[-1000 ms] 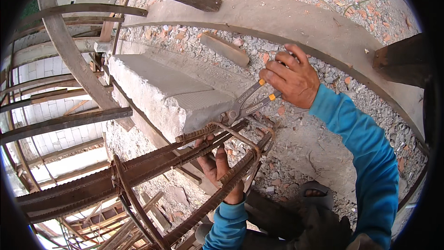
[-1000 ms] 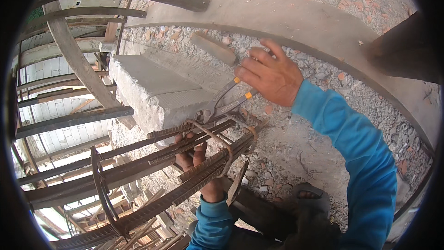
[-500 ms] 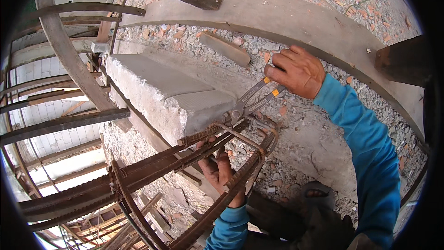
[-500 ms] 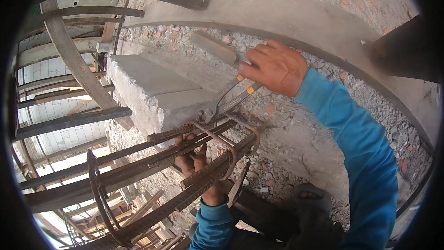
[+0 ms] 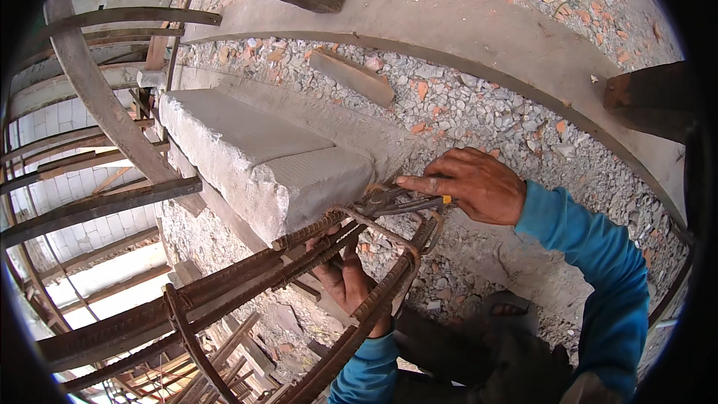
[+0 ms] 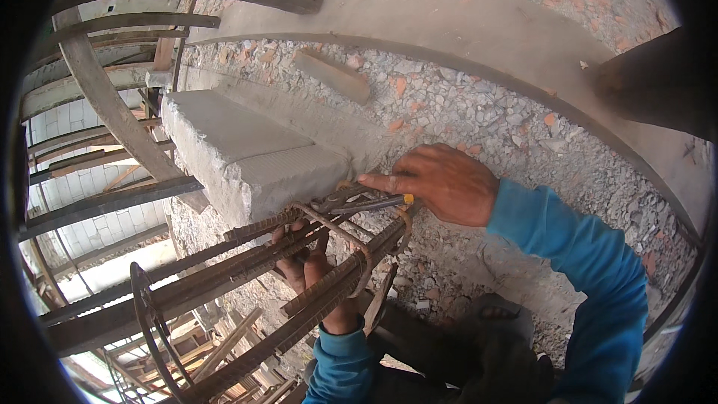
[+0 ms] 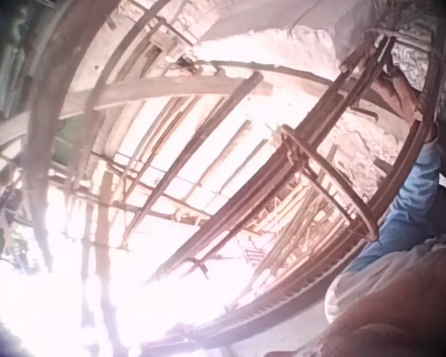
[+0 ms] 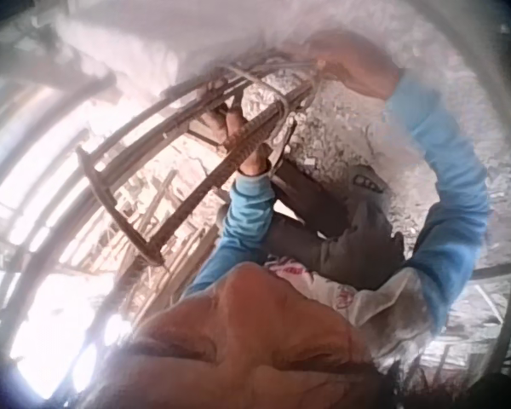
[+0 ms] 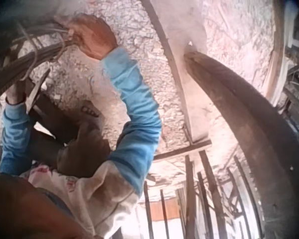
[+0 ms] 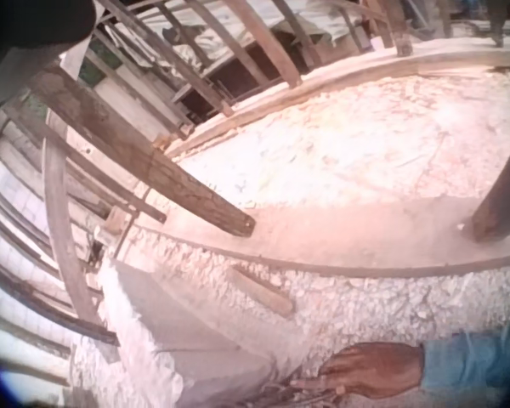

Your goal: The person uses pliers to twist and tighten wire around rebar rods to secure a structural framework at a construction site.

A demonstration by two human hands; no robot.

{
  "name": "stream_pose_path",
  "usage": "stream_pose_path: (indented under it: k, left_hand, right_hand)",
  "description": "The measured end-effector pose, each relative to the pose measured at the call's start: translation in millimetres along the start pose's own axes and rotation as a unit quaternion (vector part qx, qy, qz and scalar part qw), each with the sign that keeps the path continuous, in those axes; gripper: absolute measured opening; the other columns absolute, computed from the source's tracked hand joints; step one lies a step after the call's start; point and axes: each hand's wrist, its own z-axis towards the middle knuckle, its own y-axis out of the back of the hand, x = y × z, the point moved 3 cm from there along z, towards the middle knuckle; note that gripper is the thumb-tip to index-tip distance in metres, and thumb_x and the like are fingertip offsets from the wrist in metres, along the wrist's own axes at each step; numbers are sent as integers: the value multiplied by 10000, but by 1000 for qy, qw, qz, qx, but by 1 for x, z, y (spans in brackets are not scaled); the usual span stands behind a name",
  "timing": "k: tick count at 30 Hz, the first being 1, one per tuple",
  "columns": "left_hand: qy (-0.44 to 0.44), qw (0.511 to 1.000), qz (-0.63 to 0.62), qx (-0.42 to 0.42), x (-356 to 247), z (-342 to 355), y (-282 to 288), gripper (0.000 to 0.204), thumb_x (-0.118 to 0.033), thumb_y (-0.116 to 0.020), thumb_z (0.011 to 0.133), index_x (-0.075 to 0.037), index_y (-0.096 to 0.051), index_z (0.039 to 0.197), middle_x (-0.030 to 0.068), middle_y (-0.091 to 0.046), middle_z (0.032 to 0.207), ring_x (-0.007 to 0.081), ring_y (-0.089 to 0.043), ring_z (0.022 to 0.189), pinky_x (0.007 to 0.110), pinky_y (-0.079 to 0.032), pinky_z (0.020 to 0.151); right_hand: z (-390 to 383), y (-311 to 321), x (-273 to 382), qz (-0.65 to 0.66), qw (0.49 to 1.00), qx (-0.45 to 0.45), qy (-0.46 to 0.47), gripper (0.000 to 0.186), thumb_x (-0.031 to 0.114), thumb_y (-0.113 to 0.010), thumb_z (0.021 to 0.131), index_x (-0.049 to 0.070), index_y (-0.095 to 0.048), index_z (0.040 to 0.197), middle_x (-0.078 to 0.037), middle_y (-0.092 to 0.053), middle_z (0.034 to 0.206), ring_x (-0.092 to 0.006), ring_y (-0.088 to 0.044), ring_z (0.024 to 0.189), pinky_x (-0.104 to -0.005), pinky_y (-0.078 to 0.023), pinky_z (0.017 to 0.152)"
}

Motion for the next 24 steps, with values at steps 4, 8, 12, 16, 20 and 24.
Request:
stream_pose_path:
  k: [4, 8, 12, 16, 20, 24]
  left_hand:
    - [-17, 999, 44, -3, -1, -3, 1, 487, 25, -409, 960, -95, -353, 1429, 102, -454, 1361, 217, -424, 1267, 415, -345, 1089]
    - [27, 1000, -1, -6, -6, 0, -3, 490, 6, -409, 963, -100, -332, 1435, 100, -447, 1364, 215, -414, 1270, 410, -341, 1091]
    - [20, 998, 57, 7, -2, -1, 5, 484, -2, -400, 968, -100, -321, 1435, 101, -447, 1360, 218, -395, 1290, 412, -338, 1092]
    - [11, 1000, 2, 0, -3, -2, 0, 456, -21, -435, 977, -80, -353, 1422, 105, -442, 1363, 222, -399, 1288, 398, -338, 1089]
    - [-35, 978, 203, 31, -7, 1, 4, 470, -19, -466, 969, -63, -357, 1424, 134, -429, 1345, 258, -431, 1254, 428, -364, 1074]
    - [9, 999, 27, -21, -1, -1, 4, 469, -1, -478, 956, -48, -378, 1412, 147, -435, 1318, 266, -437, 1243, 420, -388, 1056]
  right_hand:
    - [6, 7, -32, 327, 888, 273, -176, 452, 251, -572, 953, 109, -487, 1374, -66, -604, 984, -168, -544, 981, -349, -429, 886]
    - [15, 18, -47, 365, 843, 367, -144, 446, 321, -538, 979, 99, -496, 1364, -31, -634, 1109, -131, -515, 962, -303, -449, 821]
    - [26, 25, -39, 407, 777, 461, -132, 560, 323, -528, 983, 93, -361, 1465, -16, -637, 1136, -118, -547, 941, -267, -491, 743]
    - [38, 35, -32, 431, 744, 497, -116, 583, 311, -524, 985, 70, -323, 1477, -35, -622, 1167, -126, -565, 931, -287, -517, 731]
    - [41, 34, -37, 437, 729, 515, -113, 587, 298, -516, 991, 46, -305, 1476, -68, -598, 1205, -135, -573, 945, -297, -537, 729]
    - [39, 25, -38, 463, 700, 531, -116, 593, 295, -518, 991, 37, -296, 1477, -82, -598, 1211, -148, -582, 960, -298, -542, 737]
